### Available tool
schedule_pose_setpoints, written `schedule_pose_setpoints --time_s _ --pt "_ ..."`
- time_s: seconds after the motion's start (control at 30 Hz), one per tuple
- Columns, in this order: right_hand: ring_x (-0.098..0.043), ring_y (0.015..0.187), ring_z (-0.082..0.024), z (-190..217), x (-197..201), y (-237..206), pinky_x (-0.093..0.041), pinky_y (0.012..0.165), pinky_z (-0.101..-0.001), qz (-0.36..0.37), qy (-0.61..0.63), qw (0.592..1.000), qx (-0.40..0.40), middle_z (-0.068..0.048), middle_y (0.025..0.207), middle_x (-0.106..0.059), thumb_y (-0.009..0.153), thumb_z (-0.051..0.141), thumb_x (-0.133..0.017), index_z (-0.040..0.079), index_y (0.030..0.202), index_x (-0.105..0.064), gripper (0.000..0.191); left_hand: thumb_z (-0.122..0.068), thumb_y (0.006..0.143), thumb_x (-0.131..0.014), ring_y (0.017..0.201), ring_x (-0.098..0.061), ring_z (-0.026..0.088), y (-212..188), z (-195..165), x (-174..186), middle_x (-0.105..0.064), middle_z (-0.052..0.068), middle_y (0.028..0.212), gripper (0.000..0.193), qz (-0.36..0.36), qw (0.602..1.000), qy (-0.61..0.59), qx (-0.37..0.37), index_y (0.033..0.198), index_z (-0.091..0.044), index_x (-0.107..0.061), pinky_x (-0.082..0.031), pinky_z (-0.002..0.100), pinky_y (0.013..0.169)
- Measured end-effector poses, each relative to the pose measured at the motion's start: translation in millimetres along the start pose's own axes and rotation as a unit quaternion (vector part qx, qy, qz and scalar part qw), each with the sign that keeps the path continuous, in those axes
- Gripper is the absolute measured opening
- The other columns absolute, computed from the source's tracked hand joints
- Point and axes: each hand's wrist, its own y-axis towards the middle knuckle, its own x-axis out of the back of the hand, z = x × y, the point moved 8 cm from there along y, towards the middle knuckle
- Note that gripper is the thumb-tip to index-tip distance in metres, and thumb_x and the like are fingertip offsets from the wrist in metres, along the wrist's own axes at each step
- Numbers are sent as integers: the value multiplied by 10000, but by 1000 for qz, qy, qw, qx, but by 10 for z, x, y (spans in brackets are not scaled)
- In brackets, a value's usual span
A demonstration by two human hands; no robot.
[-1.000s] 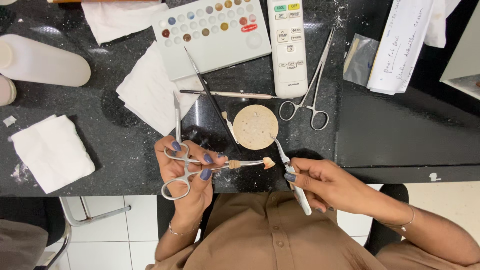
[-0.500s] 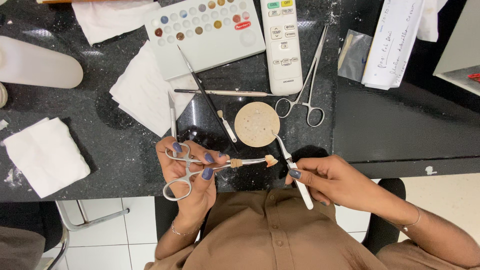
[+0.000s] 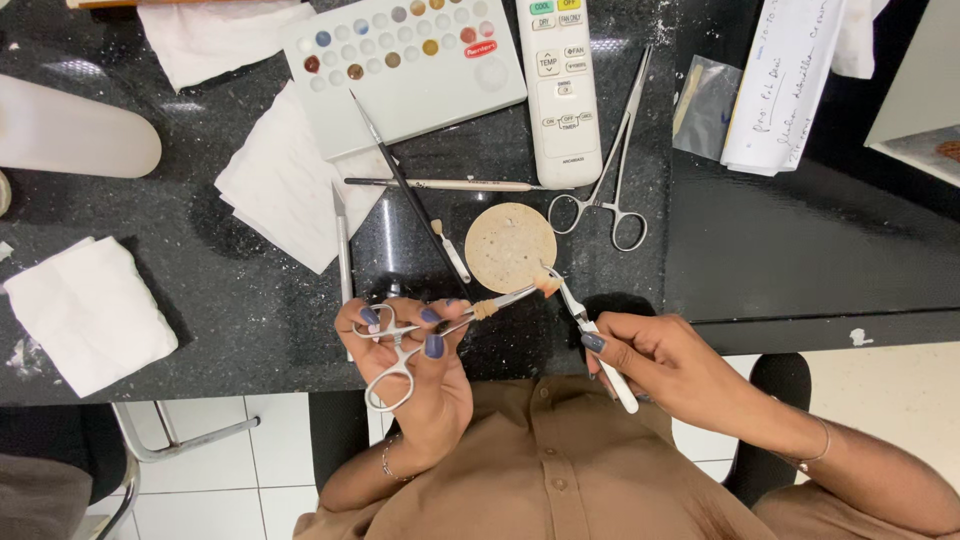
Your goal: The person holds a partial denture with hemostat forceps and uses a brush to apply and shape ceramic material on the denture teeth, adding material from a small dish. They work over a sponge pad, briefly move the denture toward a porcelain furnace, and continue refining the applied material with the brush and a hand instrument.
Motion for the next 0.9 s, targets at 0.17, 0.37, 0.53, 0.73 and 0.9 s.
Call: schedule_pose_setpoints --time_s 0.17,0.37,0.53,0.73,0.9 --pt "-333 503 -44 -40 -18 4 -259 446 -264 4 12 1000 -7 41 565 -455 1028 259 -541 42 836 -677 319 101 977 -643 1184 -684 282 -34 116 -67 -568 118 1152 510 10 999 14 32 1305 -127 -327 -588 430 1056" --pt "-364 511 -39 -46 -44 -12 -288 451 -257 16 19 1000 3 43 582 -499 1030 268 -537 49 846 -674 318 148 976 -657 1261 -653 275 -6 98 -64 -548 85 1178 451 36 996 -50 59 1211 -112 -372 -570 386 1080" --pt "-365 510 -38 -44 -76 -45 -287 451 -254 17 15 1000 9 45 585 -521 1029 266 -532 52 847 -672 315 102 974 -677 1215 -652 294 18 86 51 -604 118 1119 370 21 994 -49 95 1143 -92 -411 -575 367 1040" --pt "-354 504 -42 -51 -95 -65 -277 449 -256 6 9 1000 1 34 577 -508 1029 252 -537 49 848 -678 307 31 1037 -713 1009 -573 187 -41 43 26 -693 116 1047 352 63 996 4 69 1165 -114 -418 -525 279 848" --pt "-486 553 -16 -24 -77 -32 -410 484 -237 -9 17 1000 12 47 633 -610 993 238 -530 84 945 -706 239 10 1047 -692 1060 -649 228 -10 64 24 -712 165 1049 402 68 990 -70 103 1301 -79 -394 -607 304 881"
